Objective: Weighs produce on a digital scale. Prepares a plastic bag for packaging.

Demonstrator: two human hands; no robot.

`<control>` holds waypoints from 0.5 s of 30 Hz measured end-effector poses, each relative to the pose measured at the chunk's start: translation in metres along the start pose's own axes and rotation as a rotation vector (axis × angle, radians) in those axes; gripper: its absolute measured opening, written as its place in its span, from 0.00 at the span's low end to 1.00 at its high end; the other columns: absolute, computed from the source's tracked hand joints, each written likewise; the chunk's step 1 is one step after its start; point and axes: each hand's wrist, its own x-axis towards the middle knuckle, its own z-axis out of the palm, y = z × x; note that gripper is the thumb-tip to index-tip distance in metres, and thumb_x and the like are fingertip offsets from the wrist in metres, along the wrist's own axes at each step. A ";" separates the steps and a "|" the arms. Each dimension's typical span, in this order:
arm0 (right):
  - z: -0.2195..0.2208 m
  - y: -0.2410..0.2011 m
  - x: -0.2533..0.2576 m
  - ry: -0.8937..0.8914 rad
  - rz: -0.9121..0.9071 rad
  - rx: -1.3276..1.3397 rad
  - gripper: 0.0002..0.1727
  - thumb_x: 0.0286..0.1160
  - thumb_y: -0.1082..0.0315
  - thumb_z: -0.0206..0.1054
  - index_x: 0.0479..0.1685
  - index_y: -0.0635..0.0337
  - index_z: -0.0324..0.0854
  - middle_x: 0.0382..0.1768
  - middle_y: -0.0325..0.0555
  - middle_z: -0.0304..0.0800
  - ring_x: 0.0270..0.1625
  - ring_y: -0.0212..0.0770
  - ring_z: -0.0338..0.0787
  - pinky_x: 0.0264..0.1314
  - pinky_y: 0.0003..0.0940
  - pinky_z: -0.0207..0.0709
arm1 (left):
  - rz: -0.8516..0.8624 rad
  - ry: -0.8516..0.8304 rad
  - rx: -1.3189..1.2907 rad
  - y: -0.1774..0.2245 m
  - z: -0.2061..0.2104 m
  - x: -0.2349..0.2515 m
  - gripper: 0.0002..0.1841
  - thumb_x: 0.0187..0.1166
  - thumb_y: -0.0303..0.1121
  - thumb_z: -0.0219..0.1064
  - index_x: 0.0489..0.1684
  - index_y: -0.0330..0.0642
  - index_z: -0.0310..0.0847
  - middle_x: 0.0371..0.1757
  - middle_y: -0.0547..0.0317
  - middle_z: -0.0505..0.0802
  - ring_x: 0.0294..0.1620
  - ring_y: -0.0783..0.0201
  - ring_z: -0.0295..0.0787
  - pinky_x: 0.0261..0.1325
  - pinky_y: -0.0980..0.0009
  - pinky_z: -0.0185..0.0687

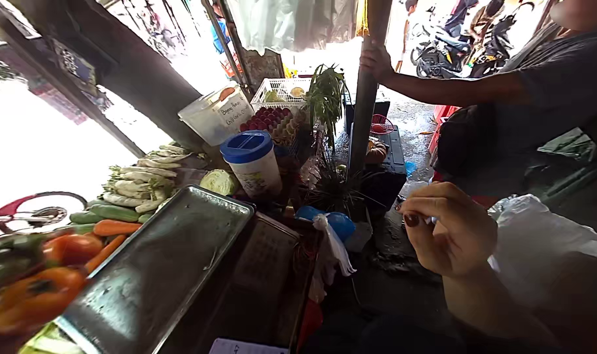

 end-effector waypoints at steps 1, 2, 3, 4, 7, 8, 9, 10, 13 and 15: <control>0.002 0.000 -0.001 -0.013 -0.001 0.018 0.15 0.89 0.59 0.59 0.40 0.59 0.84 0.37 0.40 0.88 0.43 0.25 0.86 0.47 0.15 0.78 | -0.071 -0.045 -0.032 -0.012 -0.024 0.027 0.16 0.89 0.47 0.57 0.53 0.51 0.89 0.50 0.62 0.96 0.51 0.72 0.94 0.57 0.76 0.88; 0.003 -0.002 -0.003 -0.029 0.000 0.034 0.15 0.89 0.59 0.59 0.40 0.59 0.84 0.37 0.40 0.88 0.43 0.25 0.86 0.47 0.16 0.78 | -0.129 -0.008 0.017 -0.022 -0.031 0.046 0.19 0.88 0.53 0.55 0.48 0.55 0.89 0.44 0.64 0.96 0.44 0.73 0.94 0.46 0.76 0.90; 0.005 -0.004 -0.005 -0.049 0.005 0.048 0.14 0.89 0.60 0.59 0.40 0.59 0.84 0.37 0.41 0.88 0.43 0.25 0.86 0.46 0.15 0.78 | -0.137 0.090 0.150 -0.033 -0.032 0.057 0.19 0.87 0.55 0.51 0.46 0.57 0.86 0.39 0.65 0.95 0.39 0.73 0.93 0.39 0.75 0.90; 0.007 -0.005 -0.007 -0.073 0.008 0.065 0.14 0.88 0.60 0.58 0.41 0.59 0.84 0.37 0.41 0.88 0.43 0.26 0.86 0.46 0.16 0.78 | -0.112 0.188 0.334 -0.045 -0.030 0.063 0.18 0.86 0.55 0.54 0.50 0.56 0.84 0.39 0.65 0.94 0.37 0.71 0.92 0.37 0.72 0.90; 0.017 -0.010 -0.016 -0.159 0.030 0.113 0.13 0.87 0.61 0.59 0.42 0.59 0.85 0.37 0.43 0.89 0.43 0.29 0.87 0.45 0.18 0.80 | 0.034 0.368 1.058 -0.070 -0.006 0.066 0.33 0.68 0.54 0.76 0.70 0.45 0.79 0.65 0.38 0.85 0.61 0.44 0.86 0.57 0.39 0.82; 0.020 -0.012 -0.019 -0.189 0.038 0.121 0.12 0.86 0.61 0.59 0.42 0.58 0.85 0.37 0.43 0.89 0.43 0.30 0.88 0.44 0.19 0.80 | 0.030 0.381 1.182 -0.075 0.006 0.065 0.39 0.61 0.54 0.82 0.73 0.45 0.78 0.74 0.27 0.76 0.72 0.30 0.74 0.65 0.27 0.71; 0.024 -0.014 -0.022 -0.216 0.044 0.128 0.12 0.85 0.62 0.60 0.42 0.58 0.85 0.37 0.43 0.89 0.43 0.31 0.88 0.43 0.21 0.80 | 0.048 0.380 1.272 -0.078 0.013 0.066 0.42 0.56 0.55 0.84 0.73 0.47 0.79 0.78 0.24 0.70 0.76 0.24 0.68 0.67 0.23 0.65; 0.028 -0.015 -0.024 -0.239 0.046 0.128 0.11 0.85 0.62 0.60 0.41 0.57 0.85 0.37 0.43 0.89 0.42 0.32 0.87 0.43 0.22 0.80 | 0.088 0.364 1.341 -0.079 0.019 0.067 0.42 0.53 0.56 0.84 0.72 0.48 0.80 0.79 0.23 0.69 0.76 0.21 0.66 0.66 0.21 0.64; 0.040 -0.017 -0.029 -0.284 0.043 0.148 0.12 0.84 0.62 0.61 0.41 0.57 0.87 0.37 0.43 0.89 0.43 0.34 0.88 0.42 0.24 0.80 | 0.087 0.247 1.419 -0.081 0.022 0.070 0.36 0.61 0.52 0.81 0.73 0.52 0.82 0.78 0.27 0.72 0.74 0.21 0.69 0.61 0.19 0.67; 0.044 -0.019 -0.029 -0.309 0.038 0.157 0.12 0.84 0.61 0.61 0.40 0.57 0.87 0.37 0.43 0.90 0.44 0.34 0.88 0.43 0.24 0.80 | 0.006 0.203 1.428 -0.083 0.020 0.074 0.35 0.68 0.53 0.77 0.79 0.59 0.78 0.78 0.30 0.73 0.74 0.25 0.72 0.62 0.21 0.68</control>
